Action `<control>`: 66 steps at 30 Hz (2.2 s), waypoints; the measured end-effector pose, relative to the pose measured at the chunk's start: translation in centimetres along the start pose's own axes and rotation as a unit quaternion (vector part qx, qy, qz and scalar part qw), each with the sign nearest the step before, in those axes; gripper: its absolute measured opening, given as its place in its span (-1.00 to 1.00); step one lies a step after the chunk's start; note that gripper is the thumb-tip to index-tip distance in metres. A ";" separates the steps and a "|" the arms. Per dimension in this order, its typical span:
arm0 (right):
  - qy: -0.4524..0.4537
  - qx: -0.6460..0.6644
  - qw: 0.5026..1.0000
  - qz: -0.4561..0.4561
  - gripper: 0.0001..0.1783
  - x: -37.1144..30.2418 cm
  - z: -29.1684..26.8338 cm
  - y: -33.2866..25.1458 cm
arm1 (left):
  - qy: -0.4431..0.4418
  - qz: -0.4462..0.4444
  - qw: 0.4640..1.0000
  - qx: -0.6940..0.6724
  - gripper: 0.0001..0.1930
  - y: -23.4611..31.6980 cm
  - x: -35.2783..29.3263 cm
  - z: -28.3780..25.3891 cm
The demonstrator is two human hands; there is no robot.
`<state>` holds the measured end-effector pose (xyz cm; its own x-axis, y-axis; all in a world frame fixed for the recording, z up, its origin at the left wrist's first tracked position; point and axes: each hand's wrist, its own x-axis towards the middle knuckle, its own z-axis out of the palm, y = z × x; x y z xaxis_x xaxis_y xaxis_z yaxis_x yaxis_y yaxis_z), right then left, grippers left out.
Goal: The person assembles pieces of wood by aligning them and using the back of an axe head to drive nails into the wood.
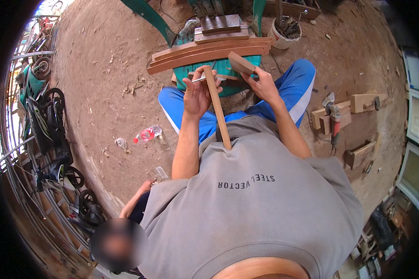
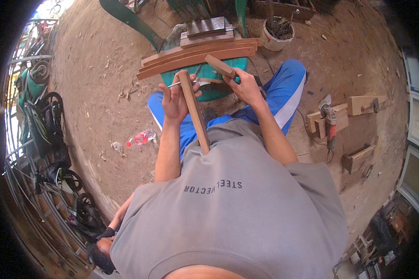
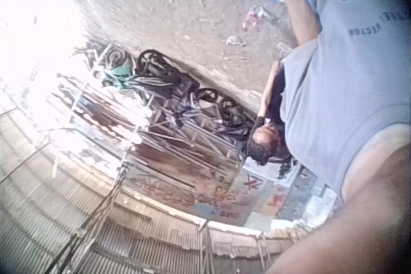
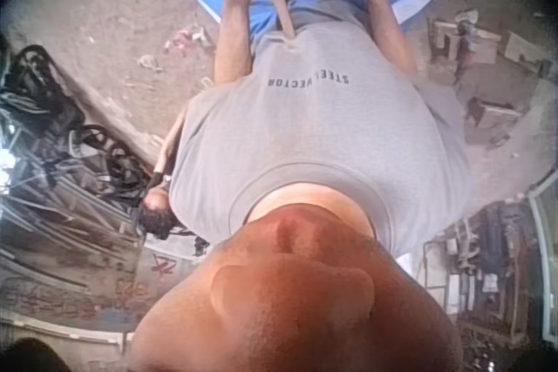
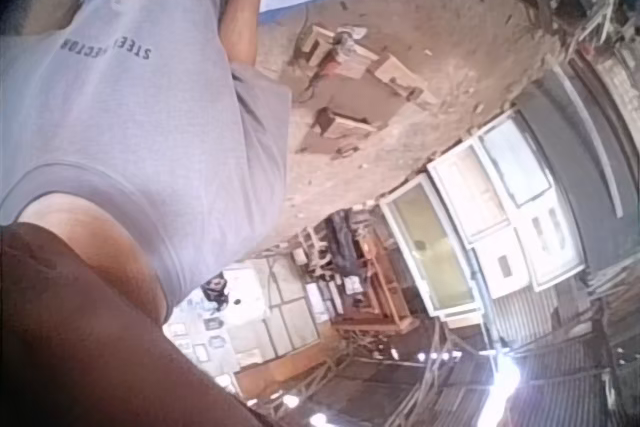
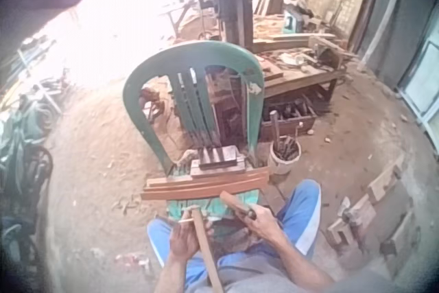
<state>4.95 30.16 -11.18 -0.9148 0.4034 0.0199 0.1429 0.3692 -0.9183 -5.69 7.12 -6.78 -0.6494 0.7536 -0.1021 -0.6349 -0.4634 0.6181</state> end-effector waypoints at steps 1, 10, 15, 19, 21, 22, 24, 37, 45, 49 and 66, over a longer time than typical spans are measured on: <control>-0.003 -0.003 1.000 0.010 -0.59 0.0 0.0 -0.1 | 0.002 0.004 1.000 0.006 -0.05 0.0 0.0 0.3; -0.004 0.006 1.000 0.013 -0.62 0.0 0.1 -0.4 | 0.009 0.021 1.000 0.007 -0.05 0.1 0.0 1.0; -0.017 0.006 0.999 0.027 -0.62 0.1 0.1 -0.4 | 0.033 0.038 0.998 0.035 -0.07 0.2 -0.1 2.4; -0.001 0.002 1.000 -0.003 -0.62 0.1 0.3 0.1 | 0.044 0.041 0.996 0.061 -0.05 0.1 0.0 2.9; -0.002 0.008 1.000 -0.008 -0.62 0.1 0.3 0.2 | 0.051 0.039 0.995 0.072 -0.03 0.1 0.0 3.1; -0.007 0.002 1.000 0.006 -0.61 0.1 0.3 0.2 | 0.055 0.040 0.994 0.082 -0.03 0.1 0.0 3.3; -0.016 -0.007 1.000 0.018 -0.60 0.1 0.2 0.1 | 0.060 0.043 0.993 0.091 -0.03 0.1 0.1 3.3; -0.029 -0.032 0.998 0.034 -0.50 -0.4 0.0 -0.8 | 0.057 0.057 0.988 0.133 -0.18 -0.3 0.7 3.4; -0.013 -0.005 0.999 0.050 -0.56 -0.5 -0.5 -1.3 | 0.088 0.008 0.987 0.135 -0.36 -1.3 1.8 2.1; -0.005 -0.017 1.000 -0.001 -0.57 -0.6 -0.9 -3.6 | 0.140 -0.003 0.968 0.206 -0.46 -1.5 2.2 0.9; 0.021 0.000 0.999 -0.041 -0.47 -1.6 -4.5 -9.6 | 0.137 0.031 0.867 0.478 -0.23 2.5 3.4 9.3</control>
<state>6.75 29.76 -0.65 -0.9070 0.4063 0.1106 0.0686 0.4017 -0.9132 -5.59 12.86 1.67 -0.8279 0.5417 -0.1452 -0.0421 0.1982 0.9793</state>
